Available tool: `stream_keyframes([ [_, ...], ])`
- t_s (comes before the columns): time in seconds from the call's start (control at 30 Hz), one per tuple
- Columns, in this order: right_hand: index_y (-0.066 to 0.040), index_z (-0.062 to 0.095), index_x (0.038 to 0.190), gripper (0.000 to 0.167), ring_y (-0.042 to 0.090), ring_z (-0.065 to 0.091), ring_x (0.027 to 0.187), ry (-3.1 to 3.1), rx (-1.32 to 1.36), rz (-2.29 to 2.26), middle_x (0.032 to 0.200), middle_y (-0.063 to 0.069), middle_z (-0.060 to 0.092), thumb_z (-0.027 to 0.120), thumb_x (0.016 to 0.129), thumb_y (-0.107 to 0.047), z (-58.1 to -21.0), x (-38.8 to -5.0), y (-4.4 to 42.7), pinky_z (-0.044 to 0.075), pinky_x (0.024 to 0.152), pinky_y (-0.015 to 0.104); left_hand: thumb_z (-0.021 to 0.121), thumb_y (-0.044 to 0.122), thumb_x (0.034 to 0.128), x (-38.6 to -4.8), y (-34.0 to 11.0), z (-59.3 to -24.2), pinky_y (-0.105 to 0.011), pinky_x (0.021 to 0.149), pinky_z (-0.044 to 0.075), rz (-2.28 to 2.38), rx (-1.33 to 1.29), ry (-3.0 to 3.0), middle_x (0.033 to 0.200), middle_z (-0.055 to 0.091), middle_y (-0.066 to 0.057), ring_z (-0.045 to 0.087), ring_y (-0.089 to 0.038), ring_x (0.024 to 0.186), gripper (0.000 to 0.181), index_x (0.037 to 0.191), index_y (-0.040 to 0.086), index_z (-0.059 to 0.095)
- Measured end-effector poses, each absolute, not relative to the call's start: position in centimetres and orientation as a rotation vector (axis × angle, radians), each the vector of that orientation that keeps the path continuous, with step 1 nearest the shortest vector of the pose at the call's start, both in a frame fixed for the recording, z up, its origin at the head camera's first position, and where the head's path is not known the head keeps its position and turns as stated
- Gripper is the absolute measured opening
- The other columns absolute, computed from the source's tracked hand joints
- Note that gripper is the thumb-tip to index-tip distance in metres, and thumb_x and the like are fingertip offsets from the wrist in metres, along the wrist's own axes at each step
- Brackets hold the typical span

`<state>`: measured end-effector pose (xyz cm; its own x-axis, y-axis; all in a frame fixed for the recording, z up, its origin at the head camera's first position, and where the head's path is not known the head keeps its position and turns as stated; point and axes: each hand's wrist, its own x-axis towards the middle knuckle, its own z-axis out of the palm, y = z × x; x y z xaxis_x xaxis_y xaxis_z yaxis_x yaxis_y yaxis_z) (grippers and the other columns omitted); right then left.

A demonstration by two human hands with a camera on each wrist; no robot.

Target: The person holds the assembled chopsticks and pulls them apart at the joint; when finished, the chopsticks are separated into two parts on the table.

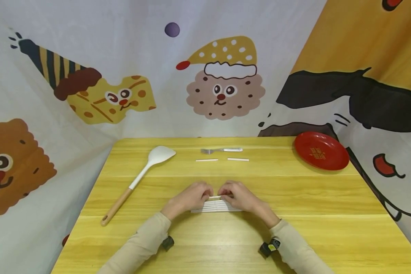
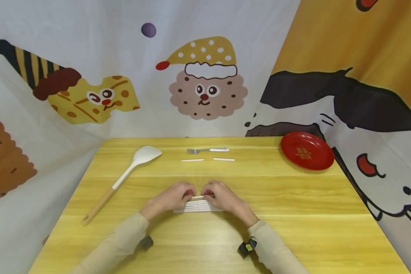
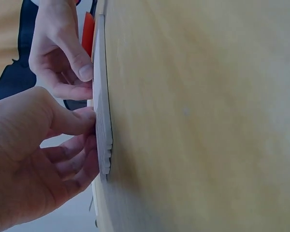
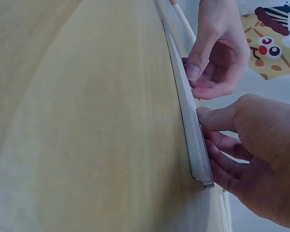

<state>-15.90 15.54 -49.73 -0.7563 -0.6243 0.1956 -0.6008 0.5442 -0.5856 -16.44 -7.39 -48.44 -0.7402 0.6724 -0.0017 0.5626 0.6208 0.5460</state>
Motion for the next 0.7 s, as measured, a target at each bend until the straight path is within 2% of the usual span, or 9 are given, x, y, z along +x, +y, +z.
stream_keyframes([
  [0.17,-0.007,0.074,0.097,0.013,0.011,0.065,0.083,2.765,-1.122,-0.957,0.093,0.003,0.069,0.072,0.089,0.003,-49.8,-16.0,15.4,0.057,0.075,0.022,0.062,-0.002,0.0933,-16.5,-7.1,-48.4,-0.021,0.07,0.05,0.763,1.006,2.675,0.092,0.068,-0.003,0.056,-0.009,0.077,0.019,0.11,0.004,0.071],
  [0.33,-0.008,0.074,0.101,0.016,0.015,0.064,0.094,2.858,-1.241,-0.896,0.099,0.002,0.068,0.07,0.09,0.004,-49.8,-16.0,15.5,0.058,0.083,0.029,0.064,0.008,0.0981,-16.7,-7.0,-48.3,-0.02,0.065,0.048,0.797,0.988,2.691,0.089,0.065,-0.002,0.054,-0.007,0.072,0.02,0.116,0.002,0.069],
  [0.57,-0.008,0.072,0.103,0.02,0.013,0.058,0.088,2.921,-1.239,-0.983,0.101,0.004,0.062,0.063,0.094,0.007,-48.4,-16.7,15.9,0.055,0.075,0.024,0.061,0.011,0.1012,-17.1,-6.8,-47.4,-0.021,0.066,0.048,0.921,1.092,2.769,0.093,0.055,-0.002,0.049,-0.01,0.077,0.014,0.107,0.004,0.072],
  [0.7,-0.006,0.071,0.103,0.014,0.014,0.062,0.086,2.912,-1.218,-1.038,0.101,0.005,0.061,0.064,0.095,0.003,-47.1,-16.9,16.0,0.055,0.071,0.021,0.063,0.008,0.0992,-17.2,-6.4,-46.7,-0.021,0.069,0.052,1.019,1.158,2.81,0.095,0.061,-0.004,0.055,-0.011,0.079,0.011,0.102,0.002,0.072],
])
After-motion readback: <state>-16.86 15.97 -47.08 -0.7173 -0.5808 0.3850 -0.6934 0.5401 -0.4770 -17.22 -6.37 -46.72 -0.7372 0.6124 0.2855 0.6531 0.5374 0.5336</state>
